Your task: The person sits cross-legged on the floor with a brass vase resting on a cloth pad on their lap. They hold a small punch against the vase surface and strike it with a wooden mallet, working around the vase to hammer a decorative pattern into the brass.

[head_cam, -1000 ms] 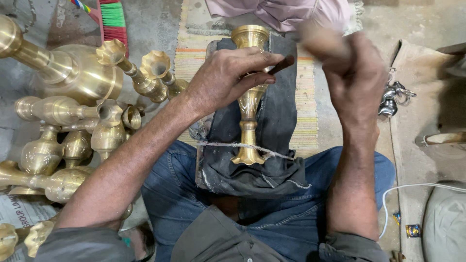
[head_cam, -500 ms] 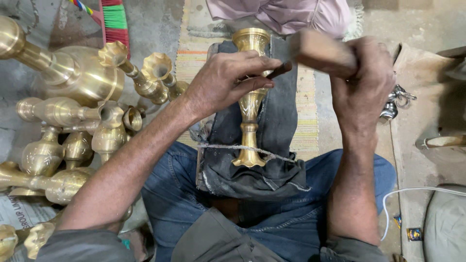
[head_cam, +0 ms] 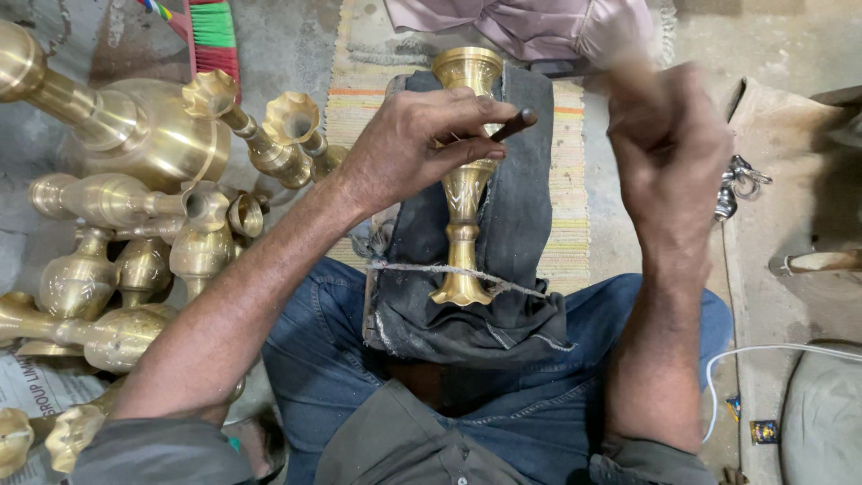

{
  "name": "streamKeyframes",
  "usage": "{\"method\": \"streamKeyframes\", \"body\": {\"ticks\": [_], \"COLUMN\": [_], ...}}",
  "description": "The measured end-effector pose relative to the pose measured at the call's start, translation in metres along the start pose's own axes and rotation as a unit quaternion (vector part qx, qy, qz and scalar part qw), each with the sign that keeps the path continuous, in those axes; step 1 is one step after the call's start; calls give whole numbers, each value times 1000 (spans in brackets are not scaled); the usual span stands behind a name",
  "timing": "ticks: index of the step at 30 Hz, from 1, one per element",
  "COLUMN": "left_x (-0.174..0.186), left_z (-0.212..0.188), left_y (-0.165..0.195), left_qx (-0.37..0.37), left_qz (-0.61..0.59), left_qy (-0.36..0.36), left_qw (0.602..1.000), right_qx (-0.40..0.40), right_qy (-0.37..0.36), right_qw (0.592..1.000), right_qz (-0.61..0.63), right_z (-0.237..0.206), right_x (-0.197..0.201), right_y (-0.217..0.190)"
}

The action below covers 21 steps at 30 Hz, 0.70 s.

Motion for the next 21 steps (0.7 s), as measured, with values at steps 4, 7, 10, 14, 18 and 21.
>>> {"method": "streamKeyframes", "body": {"ticks": [4, 7, 10, 14, 18, 21], "left_x": [2, 2, 1, 1, 1, 0], "left_z": [-1, -3, -4, -8, -10, -12], "left_y": [2, 1, -1, -4, -4, -7], "left_qx": [-23, -19, -13, -6, -22, 8], "left_qz": [13, 22, 6, -3, -21, 46], "left_qy": [5, 1, 1, 19, 25, -4], "left_qw": [1000, 1000, 1000, 1000, 999, 999], "right_qx": [27, 124, 49, 211, 135, 170], "right_qy": [19, 8, 15, -35, -13, -46], "right_qw": [999, 983, 999, 935, 986, 966], "right_qz": [-6, -135, -18, -284, -97, -190], "right_z": [-1, -4, -5, -13, -7, -8], "right_x": [2, 0, 3, -5, -3, -5], "right_y": [-3, -13, -2, -13, 3, 4]}}
Point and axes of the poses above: each hand's wrist, its own z-axis towards the middle knuckle, its own x-axis out of the back of the hand, y = z × x, the point moved 6 cm from there along z, towards the middle knuckle, and after that the axes turned 1 degree about x, right-handed, at the moved point
